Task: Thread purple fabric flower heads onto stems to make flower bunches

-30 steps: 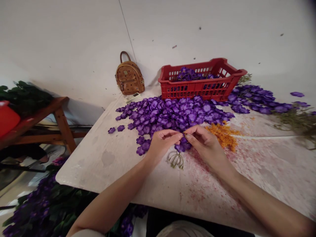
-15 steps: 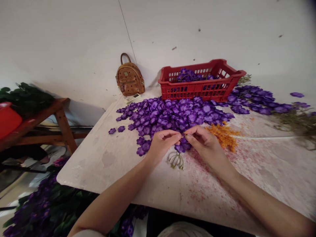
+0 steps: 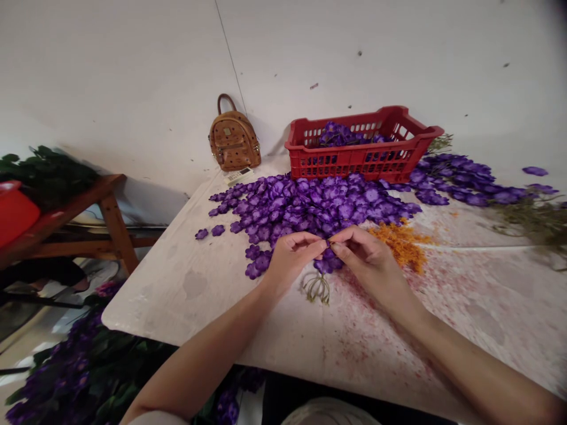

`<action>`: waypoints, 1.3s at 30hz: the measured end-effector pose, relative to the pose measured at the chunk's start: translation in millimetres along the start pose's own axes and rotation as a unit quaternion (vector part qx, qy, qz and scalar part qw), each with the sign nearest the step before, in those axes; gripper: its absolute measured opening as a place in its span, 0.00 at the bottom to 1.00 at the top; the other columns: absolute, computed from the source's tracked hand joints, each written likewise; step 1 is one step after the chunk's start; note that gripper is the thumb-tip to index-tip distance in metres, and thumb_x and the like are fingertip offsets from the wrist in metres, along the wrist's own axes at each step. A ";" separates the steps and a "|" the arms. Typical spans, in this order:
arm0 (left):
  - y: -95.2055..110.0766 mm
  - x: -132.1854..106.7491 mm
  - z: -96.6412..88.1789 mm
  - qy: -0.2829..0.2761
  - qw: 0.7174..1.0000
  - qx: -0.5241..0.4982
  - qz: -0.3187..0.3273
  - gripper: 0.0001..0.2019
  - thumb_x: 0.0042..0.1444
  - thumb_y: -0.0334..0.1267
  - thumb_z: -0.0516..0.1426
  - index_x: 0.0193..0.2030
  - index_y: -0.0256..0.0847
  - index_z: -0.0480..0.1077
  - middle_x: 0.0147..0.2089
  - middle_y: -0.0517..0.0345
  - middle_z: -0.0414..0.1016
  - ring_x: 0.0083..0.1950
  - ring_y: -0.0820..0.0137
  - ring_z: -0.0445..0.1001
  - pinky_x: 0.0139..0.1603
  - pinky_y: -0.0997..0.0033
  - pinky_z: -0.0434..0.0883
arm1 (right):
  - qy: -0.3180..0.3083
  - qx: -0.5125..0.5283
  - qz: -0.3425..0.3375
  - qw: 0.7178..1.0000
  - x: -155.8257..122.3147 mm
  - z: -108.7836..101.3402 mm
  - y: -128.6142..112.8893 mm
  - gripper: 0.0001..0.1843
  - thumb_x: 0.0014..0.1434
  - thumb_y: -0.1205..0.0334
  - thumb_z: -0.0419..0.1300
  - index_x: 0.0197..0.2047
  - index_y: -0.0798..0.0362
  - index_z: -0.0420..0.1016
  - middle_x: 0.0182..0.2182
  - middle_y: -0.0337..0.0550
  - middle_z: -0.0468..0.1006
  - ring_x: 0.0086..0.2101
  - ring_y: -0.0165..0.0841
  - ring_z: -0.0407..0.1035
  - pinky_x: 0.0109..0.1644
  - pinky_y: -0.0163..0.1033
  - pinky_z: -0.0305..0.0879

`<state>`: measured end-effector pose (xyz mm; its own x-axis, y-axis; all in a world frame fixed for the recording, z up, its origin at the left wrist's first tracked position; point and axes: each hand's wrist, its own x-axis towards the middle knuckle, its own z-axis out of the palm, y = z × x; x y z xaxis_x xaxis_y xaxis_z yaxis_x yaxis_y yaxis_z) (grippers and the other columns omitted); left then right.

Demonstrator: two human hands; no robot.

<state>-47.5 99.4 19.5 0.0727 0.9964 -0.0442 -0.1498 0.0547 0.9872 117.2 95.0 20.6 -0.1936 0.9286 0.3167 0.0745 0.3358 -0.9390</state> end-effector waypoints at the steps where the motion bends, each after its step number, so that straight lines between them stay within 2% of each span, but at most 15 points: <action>1: -0.2 0.2 0.0 0.001 1.000 -0.002 -0.001 0.09 0.48 0.42 0.67 0.28 0.38 0.79 0.26 0.59 0.76 0.28 0.75 0.71 0.36 0.72 0.71 | 0.002 -0.001 0.000 1.000 -0.2 0.0 -0.4 0.06 0.65 0.60 0.60 0.35 0.48 0.75 0.29 0.38 0.77 0.31 0.31 0.70 0.35 0.38 0.66; 14: -3.4 2.2 -0.7 -0.009 1.000 -0.019 -0.004 0.08 0.47 0.41 0.67 0.29 0.38 0.80 0.25 0.60 0.76 0.28 0.75 0.71 0.35 0.72 0.70 | 0.005 -0.022 0.002 1.000 -0.7 -1.4 0.0 0.06 0.65 0.60 0.60 0.35 0.48 0.76 0.30 0.37 0.77 0.31 0.30 0.70 0.35 0.36 0.66; 26: 1.1 0.4 -3.0 -0.005 0.999 0.040 0.035 0.06 0.50 0.40 0.65 0.29 0.39 0.80 0.26 0.59 0.77 0.29 0.74 0.71 0.35 0.72 0.69 | 0.017 -0.051 -0.003 0.999 -3.0 -0.7 4.4 0.06 0.65 0.60 0.60 0.37 0.49 0.77 0.31 0.38 0.78 0.33 0.31 0.71 0.36 0.37 0.65; 39: 3.0 -1.7 -4.6 -0.008 0.998 0.060 0.031 0.07 0.52 0.40 0.64 0.29 0.39 0.79 0.26 0.60 0.75 0.29 0.74 0.70 0.35 0.72 0.68 | 0.019 -0.046 0.009 0.999 -2.0 1.7 0.9 0.06 0.64 0.58 0.60 0.36 0.49 0.77 0.30 0.38 0.77 0.31 0.32 0.70 0.35 0.38 0.64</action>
<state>-52.6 98.2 21.8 0.0831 0.9964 0.0187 -0.0357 -0.0158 0.9992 116.0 93.2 19.0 -0.1550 0.9393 0.3061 0.1681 0.3304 -0.9287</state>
